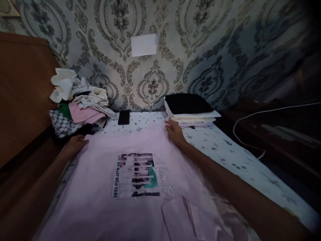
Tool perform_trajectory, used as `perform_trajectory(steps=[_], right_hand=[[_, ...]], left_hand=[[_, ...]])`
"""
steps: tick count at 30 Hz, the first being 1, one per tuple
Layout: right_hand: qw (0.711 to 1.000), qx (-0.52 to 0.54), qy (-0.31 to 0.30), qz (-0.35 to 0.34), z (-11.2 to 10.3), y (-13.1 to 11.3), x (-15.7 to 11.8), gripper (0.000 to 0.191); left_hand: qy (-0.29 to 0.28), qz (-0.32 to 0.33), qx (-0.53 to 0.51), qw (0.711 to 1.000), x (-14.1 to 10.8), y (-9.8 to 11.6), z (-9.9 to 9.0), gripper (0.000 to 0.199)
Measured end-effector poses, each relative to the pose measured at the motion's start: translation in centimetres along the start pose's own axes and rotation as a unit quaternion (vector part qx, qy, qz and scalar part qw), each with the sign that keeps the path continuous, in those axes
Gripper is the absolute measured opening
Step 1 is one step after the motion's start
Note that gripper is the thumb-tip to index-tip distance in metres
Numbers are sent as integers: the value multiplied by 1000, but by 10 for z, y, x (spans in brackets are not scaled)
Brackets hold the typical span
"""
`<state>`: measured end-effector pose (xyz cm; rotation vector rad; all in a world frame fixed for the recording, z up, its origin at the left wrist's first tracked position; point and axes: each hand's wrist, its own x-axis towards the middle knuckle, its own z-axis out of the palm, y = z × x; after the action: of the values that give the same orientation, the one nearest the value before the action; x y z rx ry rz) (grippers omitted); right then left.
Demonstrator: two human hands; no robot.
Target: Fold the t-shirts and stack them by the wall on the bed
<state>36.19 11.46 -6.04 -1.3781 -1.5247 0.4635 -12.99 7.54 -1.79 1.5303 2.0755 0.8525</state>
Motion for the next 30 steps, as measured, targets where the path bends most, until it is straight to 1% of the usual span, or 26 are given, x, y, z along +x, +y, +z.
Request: perform_trajectory(steps=[3, 5, 8, 11, 13, 15, 18, 22, 24, 26, 28, 30], right_hand=[[999, -31, -5, -11, -11, -2, -22, 37], [995, -99, -16, -21, -24, -2, -40, 38], [968, -251, -27, 4, -48, 0, -65, 40], [946, -320, -30, 50, -68, 3, -84, 37], [939, -337, -31, 65, -76, 2, -90, 35], [933, -350, -30, 77, -79, 1, -94, 35], [930, -357, -31, 80, -78, -4, -99, 39], [931, -358, -49, 47, -83, -6, -114, 42], [935, -346, -70, 20, -90, -5, -125, 42], [937, -337, -87, 2, -98, -5, -136, 42], [938, -334, -97, 3, -107, -7, -148, 45], [939, -331, -97, 17, -117, -10, -163, 48]], left_hand=[[25, 14, 70, 997, 0, 5, -5, 23], [29, 22, 89, 995, 1, 9, -8, 20], [26, 3, 74, 997, -1, 14, -10, 23], [12, -19, 9, 1000, -11, 14, -12, 30], [3, -30, -55, 998, -24, 12, -13, 34], [-6, -50, -97, 994, -42, 10, -17, 39], [-24, -81, -95, 992, -72, 7, -24, 47], [-50, -105, -76, 990, -102, 0, -33, 58], [-63, -111, -56, 990, -109, -6, -36, 60], [-60, -110, -33, 992, -112, -10, -38, 57], [-51, -109, -14, 993, -113, -10, -39, 52], [-57, -106, 5, 993, -113, -8, -40, 45]])
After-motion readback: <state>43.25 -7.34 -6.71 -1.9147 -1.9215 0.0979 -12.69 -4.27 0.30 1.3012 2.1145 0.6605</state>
